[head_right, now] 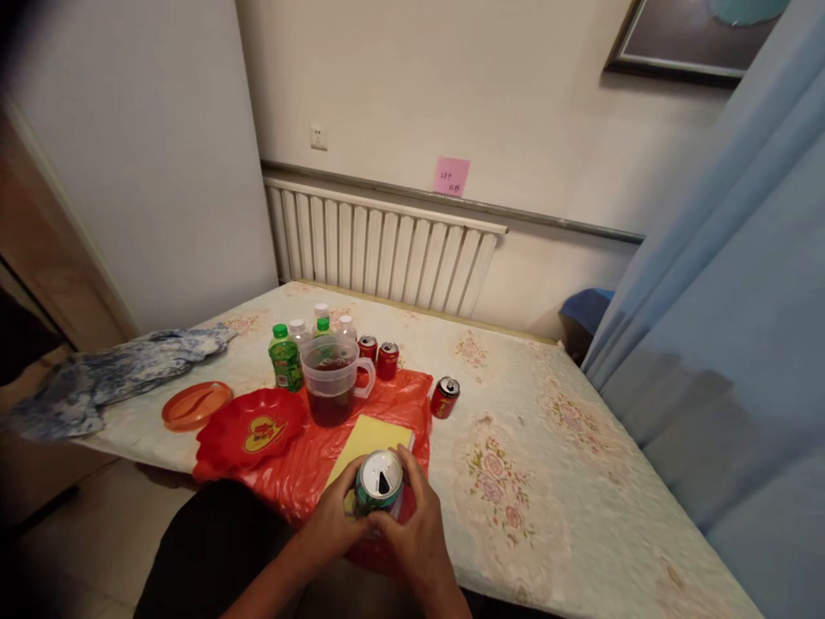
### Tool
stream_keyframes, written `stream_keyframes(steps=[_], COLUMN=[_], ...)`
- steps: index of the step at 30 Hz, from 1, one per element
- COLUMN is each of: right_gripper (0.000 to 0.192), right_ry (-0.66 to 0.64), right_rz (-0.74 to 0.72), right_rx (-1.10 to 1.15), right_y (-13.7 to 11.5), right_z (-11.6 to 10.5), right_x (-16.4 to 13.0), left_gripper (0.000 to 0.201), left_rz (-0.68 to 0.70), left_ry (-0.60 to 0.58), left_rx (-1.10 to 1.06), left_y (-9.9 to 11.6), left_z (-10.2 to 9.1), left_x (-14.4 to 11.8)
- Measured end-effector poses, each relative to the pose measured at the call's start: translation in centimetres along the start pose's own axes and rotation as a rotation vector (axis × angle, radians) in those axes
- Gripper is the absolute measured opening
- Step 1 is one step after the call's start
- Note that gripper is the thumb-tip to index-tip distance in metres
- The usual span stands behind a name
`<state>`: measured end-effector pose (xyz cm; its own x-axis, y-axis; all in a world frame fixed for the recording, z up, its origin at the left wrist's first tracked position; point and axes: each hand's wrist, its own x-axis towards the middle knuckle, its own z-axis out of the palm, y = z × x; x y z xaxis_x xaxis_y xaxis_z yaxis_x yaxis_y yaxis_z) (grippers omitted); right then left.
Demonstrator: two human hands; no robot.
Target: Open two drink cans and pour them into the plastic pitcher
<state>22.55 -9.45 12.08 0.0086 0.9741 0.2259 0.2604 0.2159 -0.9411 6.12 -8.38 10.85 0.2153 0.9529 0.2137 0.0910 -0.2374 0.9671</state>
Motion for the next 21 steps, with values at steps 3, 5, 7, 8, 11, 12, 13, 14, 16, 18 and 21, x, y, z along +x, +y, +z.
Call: stream_keyframes(steps=[3,5,7,8,11,12,13,14,16,18,21], right_gripper=[0.088,0.087,0.087,0.087,0.087,0.087,0.086,0.086,0.085,0.085,0.085], right_ry=[0.006,0.003,0.002,0.005,0.021,0.024,0.025,0.025,0.025,0.022,0.005], right_rz=[0.005,0.007,0.003,0.001,0.001,0.003,0.003,0.003,0.001,0.003,0.014], right_rx=[-0.012,-0.018,-0.021,-0.021,-0.022,-0.024,-0.026,-0.030,-0.033,-0.032,-0.030], right_y=[-0.07,-0.17,-0.27,-0.32,-0.45,-0.48,-0.51,-0.53,-0.59,-0.65,-0.69], right_z=[0.08,0.12,0.14,0.14,0.10,0.09,0.07,0.06,0.02,-0.01,-0.04], right_x=[0.02,0.04,0.05,0.04,-0.01,-0.04,-0.07,-0.10,-0.15,-0.20,-0.26], left_gripper=[0.072,0.072,0.073,0.073,0.072,0.072,0.072,0.071,0.069,0.068,0.067], left_rz=[0.003,0.001,-0.004,-0.003,0.003,0.002,-0.001,-0.003,0.001,0.017,0.031], left_ry=[0.002,0.009,0.022,0.023,0.017,0.015,0.018,0.022,0.032,0.044,0.056], left_rx=[0.000,0.003,0.020,0.030,0.049,0.055,0.063,0.074,0.093,0.111,0.132], left_y=[-0.27,-0.38,-0.38,-0.33,-0.06,0.04,0.13,0.19,0.26,0.26,0.29], left_z=[0.01,0.01,0.00,-0.01,-0.02,-0.01,0.00,0.02,0.08,0.13,0.17], left_x=[-0.01,-0.03,-0.03,-0.01,0.03,0.04,0.05,0.04,0.02,-0.02,-0.10])
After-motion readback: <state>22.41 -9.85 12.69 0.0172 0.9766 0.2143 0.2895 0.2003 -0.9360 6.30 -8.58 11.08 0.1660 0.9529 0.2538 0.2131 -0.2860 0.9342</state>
